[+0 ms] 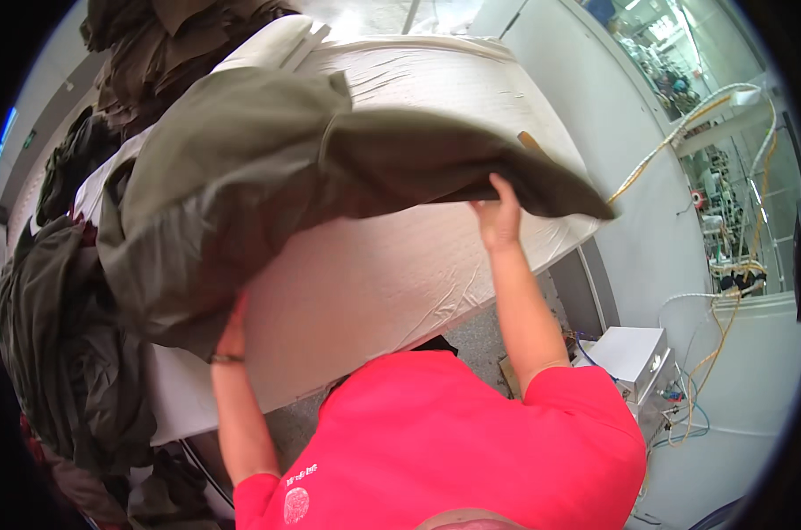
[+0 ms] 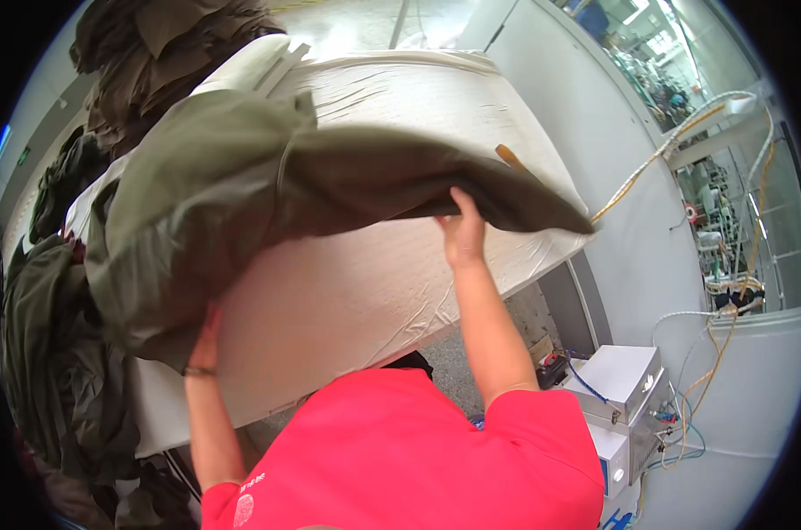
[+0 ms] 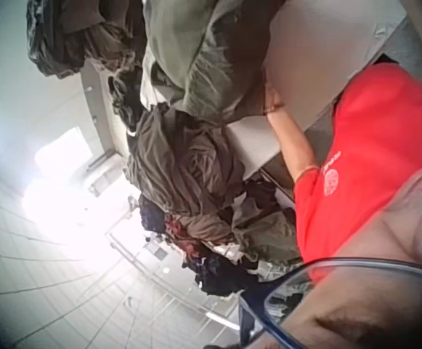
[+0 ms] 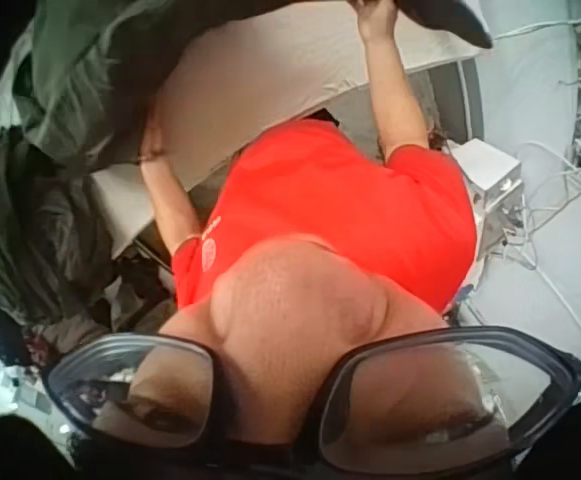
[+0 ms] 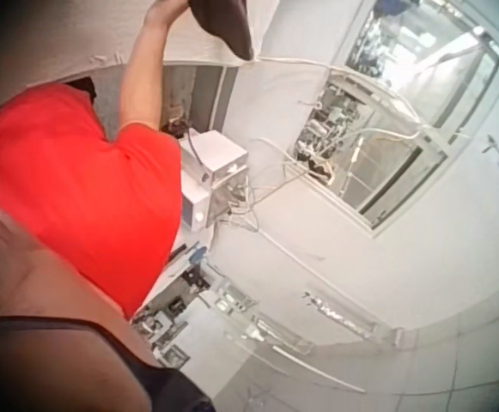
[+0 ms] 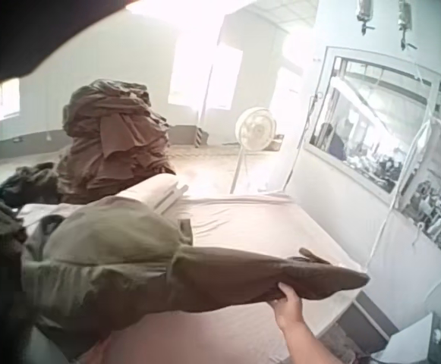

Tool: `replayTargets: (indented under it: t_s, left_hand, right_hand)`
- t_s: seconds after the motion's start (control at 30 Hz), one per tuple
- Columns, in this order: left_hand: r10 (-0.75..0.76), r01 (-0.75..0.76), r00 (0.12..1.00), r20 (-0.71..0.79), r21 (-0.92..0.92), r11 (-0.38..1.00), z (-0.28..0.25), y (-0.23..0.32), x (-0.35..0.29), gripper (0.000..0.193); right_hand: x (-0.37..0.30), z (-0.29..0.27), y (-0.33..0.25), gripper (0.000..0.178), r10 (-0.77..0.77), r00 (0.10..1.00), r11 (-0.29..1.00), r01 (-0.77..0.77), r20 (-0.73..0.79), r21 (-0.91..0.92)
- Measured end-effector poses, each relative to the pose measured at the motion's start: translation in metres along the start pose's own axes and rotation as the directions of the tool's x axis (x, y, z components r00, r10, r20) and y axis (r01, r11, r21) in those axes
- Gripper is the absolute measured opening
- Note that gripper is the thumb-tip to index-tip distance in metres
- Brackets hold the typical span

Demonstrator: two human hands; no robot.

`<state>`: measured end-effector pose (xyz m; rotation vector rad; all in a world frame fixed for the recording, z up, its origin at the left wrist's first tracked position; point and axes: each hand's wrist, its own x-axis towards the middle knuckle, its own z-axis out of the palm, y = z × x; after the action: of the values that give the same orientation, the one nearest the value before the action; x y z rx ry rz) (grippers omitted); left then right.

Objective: Ironing and folding a pair of green trousers on a pressing table.

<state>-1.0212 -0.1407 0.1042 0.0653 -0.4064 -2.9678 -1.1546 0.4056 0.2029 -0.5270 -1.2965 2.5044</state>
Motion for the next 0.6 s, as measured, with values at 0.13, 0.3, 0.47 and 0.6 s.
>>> replayTargets:
  t_s: [0.13, 0.3, 0.47, 0.6]
  left_hand:
    - [0.057, 0.108, 0.986, -0.155, 0.868, 0.485, -0.032, -0.052, -0.021, 0.040]
    - [0.223, 0.083, 0.902, -0.371, 0.654, 0.752, 0.032, -0.013, 0.006, 0.036]
    - [0.533, 0.028, 0.846, 0.002, 0.998, -0.049, -0.030, -0.053, -0.034, 0.044]
    - [0.534, 0.205, 0.843, -0.058, 0.954, -0.220, -0.061, -0.085, -0.071, 0.049]
  right_hand:
    - [-0.001, -0.021, 0.023, 0.032, 0.122, 0.992, 0.949, -0.126, -0.032, -0.291]
    - [0.028, -0.083, 0.017, 0.041, -0.286, 0.907, 0.441, 0.411, 0.309, -0.798]
    - [0.044, -0.129, -0.002, 0.063, 0.132, 0.985, -0.173, 0.131, 0.109, -0.976]
    - [0.050, -0.169, 0.045, 0.078, 0.035, 0.919, -0.511, 0.354, 0.392, -0.784]
